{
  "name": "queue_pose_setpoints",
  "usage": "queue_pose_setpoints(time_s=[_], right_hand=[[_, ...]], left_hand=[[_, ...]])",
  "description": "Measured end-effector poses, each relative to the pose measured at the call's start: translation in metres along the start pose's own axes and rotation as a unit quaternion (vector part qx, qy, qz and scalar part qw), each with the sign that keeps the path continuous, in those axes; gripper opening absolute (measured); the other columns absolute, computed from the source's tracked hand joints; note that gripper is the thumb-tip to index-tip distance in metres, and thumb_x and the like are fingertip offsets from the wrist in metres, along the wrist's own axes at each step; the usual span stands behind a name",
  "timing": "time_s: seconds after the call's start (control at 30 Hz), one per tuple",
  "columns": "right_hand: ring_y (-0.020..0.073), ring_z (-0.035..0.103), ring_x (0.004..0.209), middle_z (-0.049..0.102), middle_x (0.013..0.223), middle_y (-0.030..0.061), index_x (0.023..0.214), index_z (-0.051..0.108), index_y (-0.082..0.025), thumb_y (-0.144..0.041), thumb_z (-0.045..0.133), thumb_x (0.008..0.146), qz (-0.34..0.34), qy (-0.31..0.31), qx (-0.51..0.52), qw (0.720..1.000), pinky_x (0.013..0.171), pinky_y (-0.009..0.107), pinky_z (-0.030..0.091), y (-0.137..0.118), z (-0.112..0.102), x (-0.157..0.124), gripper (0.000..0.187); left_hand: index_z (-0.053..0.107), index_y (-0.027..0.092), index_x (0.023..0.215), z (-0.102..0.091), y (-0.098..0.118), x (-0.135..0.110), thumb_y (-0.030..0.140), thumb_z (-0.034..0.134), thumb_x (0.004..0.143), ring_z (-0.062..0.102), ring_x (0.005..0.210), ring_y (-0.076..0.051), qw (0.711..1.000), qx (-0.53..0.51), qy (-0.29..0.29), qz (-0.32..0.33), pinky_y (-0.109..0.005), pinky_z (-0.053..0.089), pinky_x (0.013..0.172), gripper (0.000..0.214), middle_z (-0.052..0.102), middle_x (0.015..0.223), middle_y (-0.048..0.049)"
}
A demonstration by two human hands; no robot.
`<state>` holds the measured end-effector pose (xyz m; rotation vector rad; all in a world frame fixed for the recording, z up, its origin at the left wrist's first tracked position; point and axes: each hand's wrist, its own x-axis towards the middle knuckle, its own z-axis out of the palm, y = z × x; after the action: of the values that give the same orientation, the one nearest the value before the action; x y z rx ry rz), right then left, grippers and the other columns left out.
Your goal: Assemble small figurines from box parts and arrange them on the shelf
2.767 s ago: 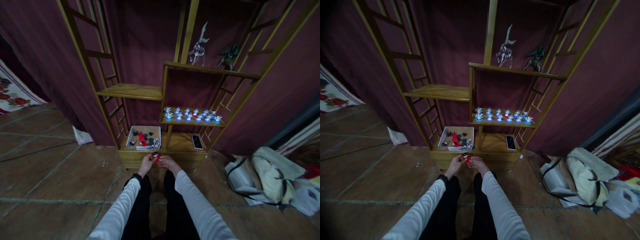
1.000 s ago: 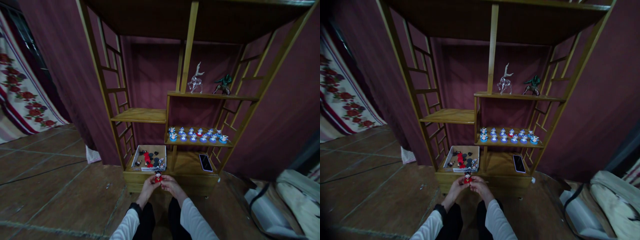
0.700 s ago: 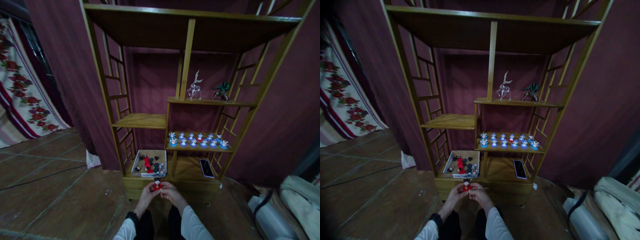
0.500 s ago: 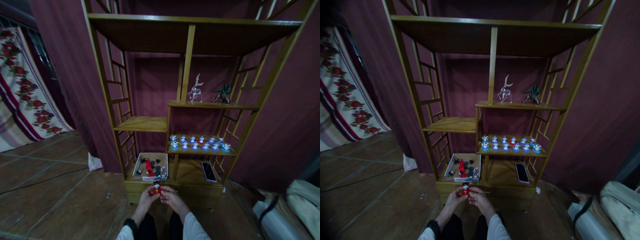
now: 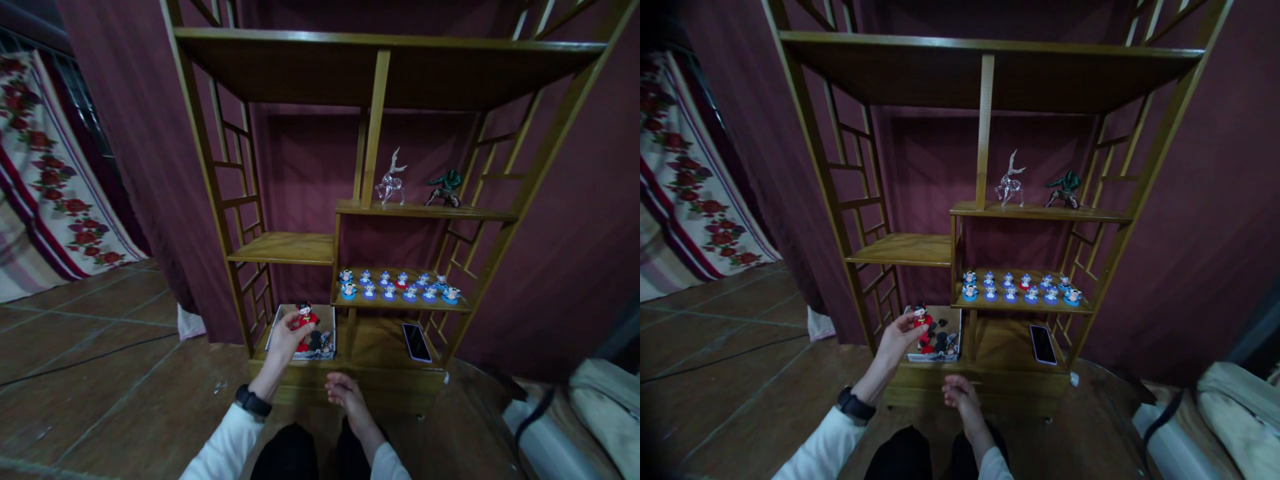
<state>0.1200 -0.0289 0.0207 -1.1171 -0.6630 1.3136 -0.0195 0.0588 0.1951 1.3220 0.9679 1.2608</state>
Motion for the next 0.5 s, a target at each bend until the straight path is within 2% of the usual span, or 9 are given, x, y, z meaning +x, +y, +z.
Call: queue_pose_setpoints(time_s=[0.13,0.23,0.33,0.5], right_hand=[[0.0172,0.056,0.057,0.063,0.068,0.0055,0.079,0.062,-0.018,-0.062,0.066,0.050,-0.072,0.023,-0.062,0.995,0.057,0.033,0.046,0.001,-0.007,-0.004,0.053],[0.0200,0.058,0.062,0.064,0.072,0.0075,0.081,0.062,-0.019,-0.063,0.055,0.063,-0.147,0.035,-0.163,0.975,0.060,0.034,0.047,0.004,-0.014,-0.014,0.048],[0.0217,0.061,0.079,0.066,0.085,0.0079,0.087,0.063,-0.022,-0.054,0.046,0.076,-0.220,0.037,-0.305,0.926,0.076,0.035,0.046,0.008,-0.023,-0.026,0.037],[0.0180,0.063,0.079,0.066,0.088,0.0058,0.093,0.062,-0.026,-0.037,0.030,0.087,-0.262,0.046,-0.481,0.836,0.072,0.026,0.046,0.013,-0.037,-0.035,0.034]], left_hand=[[0.061,0.014,0.093,0.009,0.043,0.013,0.032,0.075,0.052,0.060,0.078,-0.016,0.996,-0.005,0.000,0.086,-0.029,0.046,0.074,0.047,0.066,0.088,-0.0064],[0.059,0.012,0.096,0.014,0.072,0.029,0.032,0.075,0.052,0.059,0.076,-0.014,0.991,-0.009,0.005,0.132,-0.029,0.046,0.074,0.051,0.065,0.090,-0.0068],[0.059,0.012,0.092,0.020,0.096,0.048,0.032,0.076,0.050,0.059,0.074,-0.014,0.987,0.002,0.005,0.161,-0.030,0.045,0.074,0.049,0.066,0.087,-0.0066],[0.061,0.012,0.085,0.028,0.117,0.079,0.031,0.077,0.048,0.059,0.073,-0.015,0.980,0.061,0.011,0.188,-0.030,0.044,0.074,0.044,0.066,0.082,-0.0063]])
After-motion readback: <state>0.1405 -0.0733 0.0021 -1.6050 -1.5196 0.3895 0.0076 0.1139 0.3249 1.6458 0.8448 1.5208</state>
